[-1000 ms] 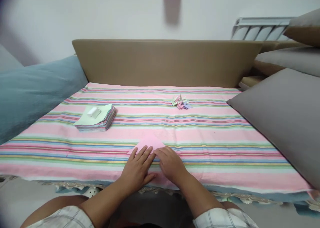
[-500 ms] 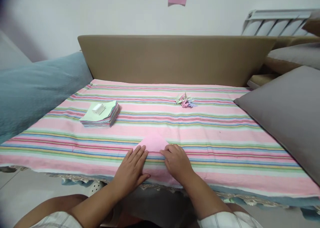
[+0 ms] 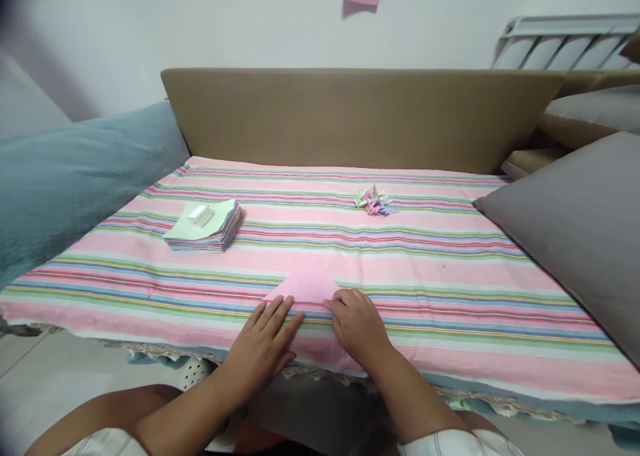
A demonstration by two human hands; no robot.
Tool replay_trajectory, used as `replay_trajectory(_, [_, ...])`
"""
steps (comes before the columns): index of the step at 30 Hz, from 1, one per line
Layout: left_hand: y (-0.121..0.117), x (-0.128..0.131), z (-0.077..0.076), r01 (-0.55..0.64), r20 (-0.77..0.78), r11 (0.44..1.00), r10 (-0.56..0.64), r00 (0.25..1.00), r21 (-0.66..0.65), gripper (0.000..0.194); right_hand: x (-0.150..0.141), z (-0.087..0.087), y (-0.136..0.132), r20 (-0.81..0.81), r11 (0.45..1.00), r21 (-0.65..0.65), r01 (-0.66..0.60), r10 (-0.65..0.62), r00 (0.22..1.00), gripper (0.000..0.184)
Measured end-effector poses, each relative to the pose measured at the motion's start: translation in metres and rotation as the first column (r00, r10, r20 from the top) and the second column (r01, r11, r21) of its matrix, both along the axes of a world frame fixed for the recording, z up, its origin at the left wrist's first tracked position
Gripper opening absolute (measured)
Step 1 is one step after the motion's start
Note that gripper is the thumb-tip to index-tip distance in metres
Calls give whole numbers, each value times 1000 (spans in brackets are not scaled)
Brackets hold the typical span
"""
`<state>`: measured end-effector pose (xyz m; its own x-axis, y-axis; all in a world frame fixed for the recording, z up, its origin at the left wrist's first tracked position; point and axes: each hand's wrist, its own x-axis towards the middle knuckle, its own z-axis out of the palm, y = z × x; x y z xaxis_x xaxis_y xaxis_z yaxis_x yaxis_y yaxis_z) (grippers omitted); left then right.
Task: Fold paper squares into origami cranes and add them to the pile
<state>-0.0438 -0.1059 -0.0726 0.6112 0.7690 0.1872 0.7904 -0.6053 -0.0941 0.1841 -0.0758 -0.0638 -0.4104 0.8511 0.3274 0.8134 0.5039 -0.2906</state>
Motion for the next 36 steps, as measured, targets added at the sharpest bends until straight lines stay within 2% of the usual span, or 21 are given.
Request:
replay_trajectory(5, [-3, -5, 5, -58, -12, 998, 58, 998, 22, 64, 9, 0, 1, 8, 999, 4, 40, -40, 999, 34])
replay_trajectory(14, [4, -12, 16, -112, 32, 993, 113, 993, -20, 51, 26, 3, 3, 96, 965, -105, 240, -231, 968, 29])
replay_trajectory(20, [8, -19, 37, -209, -10, 975, 208, 978, -79, 39, 30, 5, 3, 107, 960, -104, 259, -249, 963, 31])
replay_trajectory(26, [19, -26, 55, -226, 24, 967, 230, 973, -119, 21, 32, 8, 5, 95, 941, -148, 305, -293, 951, 29])
replay_trajectory(30, [34, -28, 52, -290, 161, 940, 320, 934, -181, 25, 31, 9, 8, -102, 939, -195, 284, -307, 946, 25])
replay_trajectory(32, [42, -29, 46, -279, 271, 938, 329, 905, -207, 25, 30, 8, 10, -209, 946, -204, 253, -294, 933, 23])
replay_trajectory(34, [50, -29, 39, -256, 352, 947, 310, 883, -192, 31, 28, 5, 11, -246, 949, -205, 241, -288, 925, 29])
replay_trajectory(36, [54, -28, 33, -237, 369, 957, 283, 885, -166, 37, 26, 1, 12, -225, 947, -199, 253, -295, 928, 36])
